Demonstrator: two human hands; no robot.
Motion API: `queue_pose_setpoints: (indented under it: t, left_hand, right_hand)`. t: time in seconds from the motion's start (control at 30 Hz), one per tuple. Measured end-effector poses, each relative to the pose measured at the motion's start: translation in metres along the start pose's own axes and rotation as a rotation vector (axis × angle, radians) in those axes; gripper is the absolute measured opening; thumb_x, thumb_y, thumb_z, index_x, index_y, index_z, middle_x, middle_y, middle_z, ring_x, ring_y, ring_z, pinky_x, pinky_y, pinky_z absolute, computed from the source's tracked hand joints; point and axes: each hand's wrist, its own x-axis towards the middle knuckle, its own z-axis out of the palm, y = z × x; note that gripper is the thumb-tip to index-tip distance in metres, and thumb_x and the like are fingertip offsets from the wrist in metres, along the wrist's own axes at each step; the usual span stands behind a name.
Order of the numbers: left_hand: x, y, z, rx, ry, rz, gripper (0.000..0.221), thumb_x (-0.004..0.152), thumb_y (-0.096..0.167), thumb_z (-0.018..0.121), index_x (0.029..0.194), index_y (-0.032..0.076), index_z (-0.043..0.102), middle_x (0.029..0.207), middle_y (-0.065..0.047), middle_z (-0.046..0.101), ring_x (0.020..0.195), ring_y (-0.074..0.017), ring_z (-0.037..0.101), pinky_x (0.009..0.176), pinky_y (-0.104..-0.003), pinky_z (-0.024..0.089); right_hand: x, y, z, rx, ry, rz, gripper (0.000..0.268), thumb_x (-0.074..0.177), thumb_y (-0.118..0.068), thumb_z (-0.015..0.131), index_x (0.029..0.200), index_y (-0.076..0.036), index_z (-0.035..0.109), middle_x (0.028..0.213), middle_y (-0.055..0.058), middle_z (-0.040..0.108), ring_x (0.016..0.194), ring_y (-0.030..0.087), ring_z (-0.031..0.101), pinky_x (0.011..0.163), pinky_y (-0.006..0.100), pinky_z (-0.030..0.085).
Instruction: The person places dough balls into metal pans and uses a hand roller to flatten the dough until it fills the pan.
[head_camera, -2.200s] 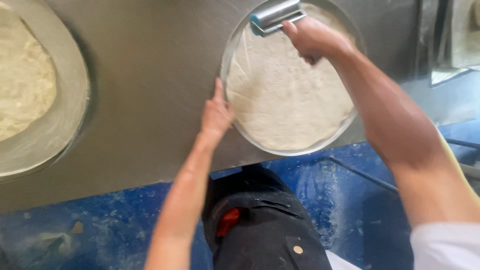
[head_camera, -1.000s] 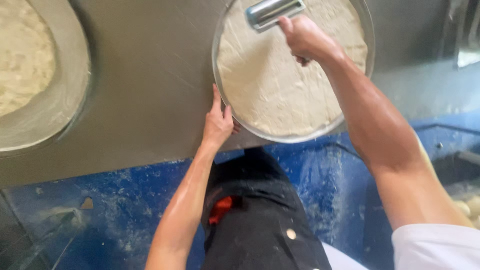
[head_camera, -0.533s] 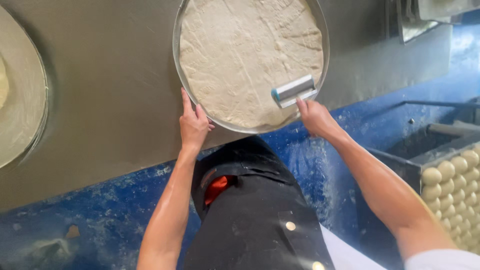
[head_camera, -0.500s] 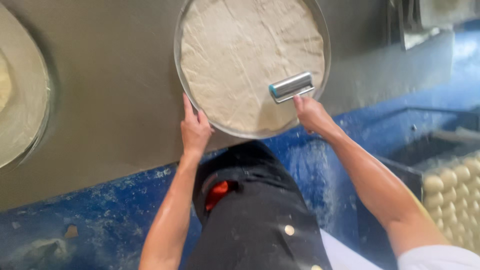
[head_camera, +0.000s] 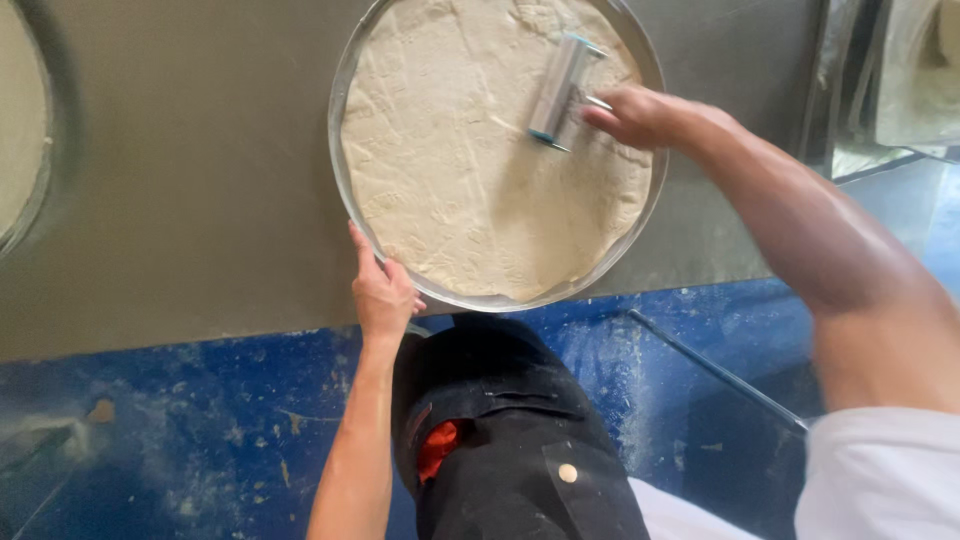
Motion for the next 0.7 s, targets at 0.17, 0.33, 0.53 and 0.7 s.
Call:
queue_pose_setpoints:
  t: [0.17, 0.33, 0.53, 0.7]
  left_hand:
    - [0.0, 0.003, -0.004, 0.041, -0.02, 0.031, 0.077, 0.095, 0.005, 0.045, 0.164, 0.014, 0.014, 0.057, -0.014, 0.066, 0.041, -0.0214, 0.065, 0.039, -0.035, 0.057]
    - [0.074, 0.02, -0.062, 0.249, -0.032, 0.229, 0.066, 0.095, 0.003, 0.048, 0.159, 0.007, 0.031, 0.07, -0.015, 0.068, 0.046, -0.0204, 0.067, 0.04, -0.036, 0.06]
    - [0.086, 0.014, -0.096, 0.146, 0.137, 0.155, 0.049, 0.112, 0.026, 0.047, 0.156, 0.006, 0.04, 0.066, -0.011, 0.066, 0.046, -0.0167, 0.063, 0.041, -0.031, 0.053]
    - [-0.025, -0.026, -0.033, -0.086, 0.038, -0.051, 0.063, 0.108, 0.024, 0.045, 0.165, 0.017, 0.019, 0.058, -0.009, 0.064, 0.044, -0.0153, 0.063, 0.04, -0.029, 0.055]
  right_hand:
    - [-0.115, 0.056, -0.019, -0.175, -0.259, 0.475, 0.07, 0.102, -0.064, 0.039, 0.128, -0.005, 0.067, 0.107, 0.024, 0.075, 0.092, 0.039, 0.074, 0.078, 0.052, 0.061]
    - [-0.128, -0.017, -0.025, -0.029, -0.158, 0.57, 0.069, 0.105, -0.061, 0.038, 0.123, -0.002, 0.07, 0.079, 0.027, 0.072, 0.072, 0.038, 0.073, 0.069, 0.052, 0.06]
    - [-0.131, -0.103, 0.038, 0.322, -0.043, 0.416, 0.064, 0.106, -0.054, 0.037, 0.11, 0.002, 0.068, 0.068, 0.02, 0.07, 0.057, 0.028, 0.072, 0.055, 0.045, 0.061]
    - [-0.114, -0.129, 0.078, 0.289, -0.012, 0.396, 0.057, 0.108, -0.049, 0.041, 0.11, 0.002, 0.067, 0.068, 0.023, 0.068, 0.055, 0.035, 0.07, 0.055, 0.047, 0.058]
